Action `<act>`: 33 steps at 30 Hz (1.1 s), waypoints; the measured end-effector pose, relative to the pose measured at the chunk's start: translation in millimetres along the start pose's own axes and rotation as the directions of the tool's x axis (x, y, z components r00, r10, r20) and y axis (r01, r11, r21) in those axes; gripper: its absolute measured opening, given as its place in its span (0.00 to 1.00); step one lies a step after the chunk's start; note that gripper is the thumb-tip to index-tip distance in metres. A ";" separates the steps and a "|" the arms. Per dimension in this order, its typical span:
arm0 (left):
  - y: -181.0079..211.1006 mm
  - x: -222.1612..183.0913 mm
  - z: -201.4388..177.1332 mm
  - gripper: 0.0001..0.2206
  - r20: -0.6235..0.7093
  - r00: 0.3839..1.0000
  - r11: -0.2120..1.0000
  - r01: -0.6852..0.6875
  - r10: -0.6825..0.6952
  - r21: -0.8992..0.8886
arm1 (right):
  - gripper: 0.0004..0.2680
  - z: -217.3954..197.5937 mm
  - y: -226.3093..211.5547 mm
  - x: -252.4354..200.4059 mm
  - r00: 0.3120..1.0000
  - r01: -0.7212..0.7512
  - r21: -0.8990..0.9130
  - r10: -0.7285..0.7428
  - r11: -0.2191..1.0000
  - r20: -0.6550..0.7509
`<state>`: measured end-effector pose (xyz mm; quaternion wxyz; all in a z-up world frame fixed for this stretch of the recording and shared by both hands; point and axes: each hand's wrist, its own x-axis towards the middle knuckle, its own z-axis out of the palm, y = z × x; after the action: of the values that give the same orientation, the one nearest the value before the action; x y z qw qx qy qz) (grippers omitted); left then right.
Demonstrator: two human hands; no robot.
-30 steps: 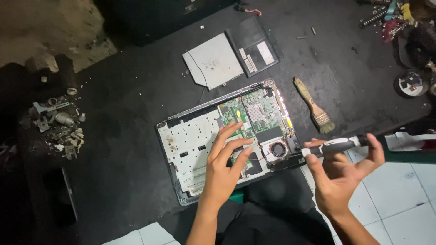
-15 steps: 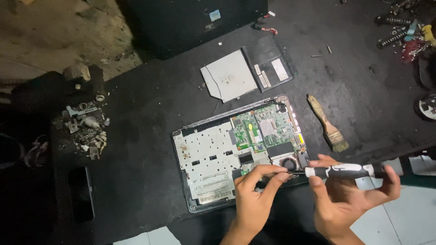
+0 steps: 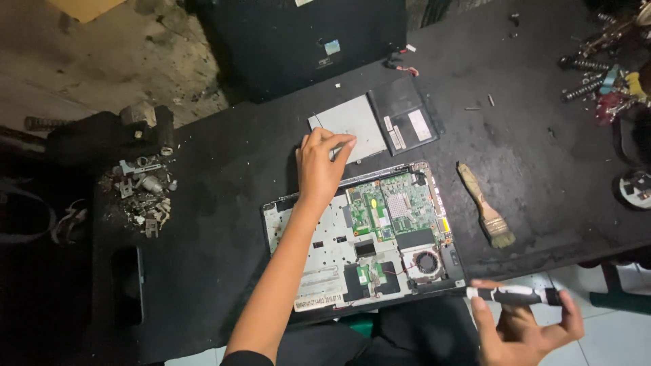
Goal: Disassembling a laptop to remove the fan and cleaning the motherboard with a brush.
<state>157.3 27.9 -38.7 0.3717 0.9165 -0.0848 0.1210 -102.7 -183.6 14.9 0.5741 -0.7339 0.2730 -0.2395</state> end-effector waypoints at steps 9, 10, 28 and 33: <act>-19.5 -3.0 15.8 0.10 0.028 0.999 0.999 -0.030 0.029 0.015 | 0.32 -21.0 41.5 2.4 0.990 -0.132 -0.090 0.127 0.987 -0.052; -16.6 -4.6 12.6 0.10 0.029 0.999 0.999 -0.029 0.028 0.015 | 0.32 -20.4 36.9 4.1 0.990 -0.133 -0.091 0.129 0.987 -0.052; 109.4 -134.4 -5.9 0.22 0.639 0.760 0.983 -0.180 0.119 0.030 | 0.13 2.7 -10.1 192.0 0.818 0.302 -0.604 0.125 0.737 0.562; 112.0 -143.9 -3.5 0.22 0.549 0.823 0.984 -0.175 0.144 0.005 | 0.11 16.2 3.2 195.7 0.720 0.630 -0.684 0.051 0.367 0.692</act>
<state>-8.4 -39.7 -3.2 0.2952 0.9124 -0.2602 -0.1123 51.8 -304.9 15.6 0.0910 -0.9918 0.0104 0.0892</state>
